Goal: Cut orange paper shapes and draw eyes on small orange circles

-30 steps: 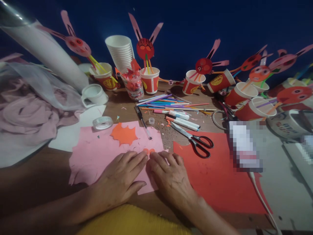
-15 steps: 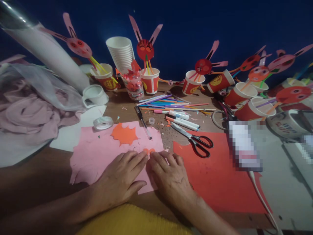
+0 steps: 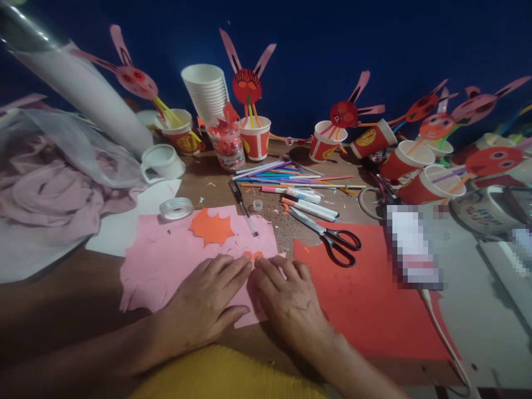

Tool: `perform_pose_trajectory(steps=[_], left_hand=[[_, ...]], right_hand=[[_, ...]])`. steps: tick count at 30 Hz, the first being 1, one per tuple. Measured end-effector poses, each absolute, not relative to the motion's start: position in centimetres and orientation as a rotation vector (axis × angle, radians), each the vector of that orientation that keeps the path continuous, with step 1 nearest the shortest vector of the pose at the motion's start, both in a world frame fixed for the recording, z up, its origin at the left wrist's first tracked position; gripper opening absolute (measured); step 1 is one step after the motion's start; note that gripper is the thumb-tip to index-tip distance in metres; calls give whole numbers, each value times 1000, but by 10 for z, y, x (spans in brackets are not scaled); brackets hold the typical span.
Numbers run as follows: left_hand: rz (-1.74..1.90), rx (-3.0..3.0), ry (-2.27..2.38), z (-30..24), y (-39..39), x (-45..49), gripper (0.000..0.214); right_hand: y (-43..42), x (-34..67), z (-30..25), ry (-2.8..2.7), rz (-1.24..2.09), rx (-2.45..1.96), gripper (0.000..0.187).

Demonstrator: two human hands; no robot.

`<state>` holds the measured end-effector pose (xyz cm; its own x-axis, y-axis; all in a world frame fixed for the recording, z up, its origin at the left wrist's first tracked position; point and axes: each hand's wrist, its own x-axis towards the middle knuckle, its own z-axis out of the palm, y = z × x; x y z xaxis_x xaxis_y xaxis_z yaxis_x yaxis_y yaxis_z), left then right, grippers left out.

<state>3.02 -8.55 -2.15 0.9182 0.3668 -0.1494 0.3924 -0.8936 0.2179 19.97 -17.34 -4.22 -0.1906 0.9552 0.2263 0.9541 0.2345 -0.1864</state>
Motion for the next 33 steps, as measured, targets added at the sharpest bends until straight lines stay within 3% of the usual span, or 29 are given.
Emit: perform_pose_trajectory(steps=[19,33], left_hand=[[-87,2842,614,-26,-87,35,56],[-25,2845,609,-25,-88,39,44]], right_hand=[[-174,197,-44,-2162,64,-1782,25],[-169,205,-40,-2046,160,-1733,27]])
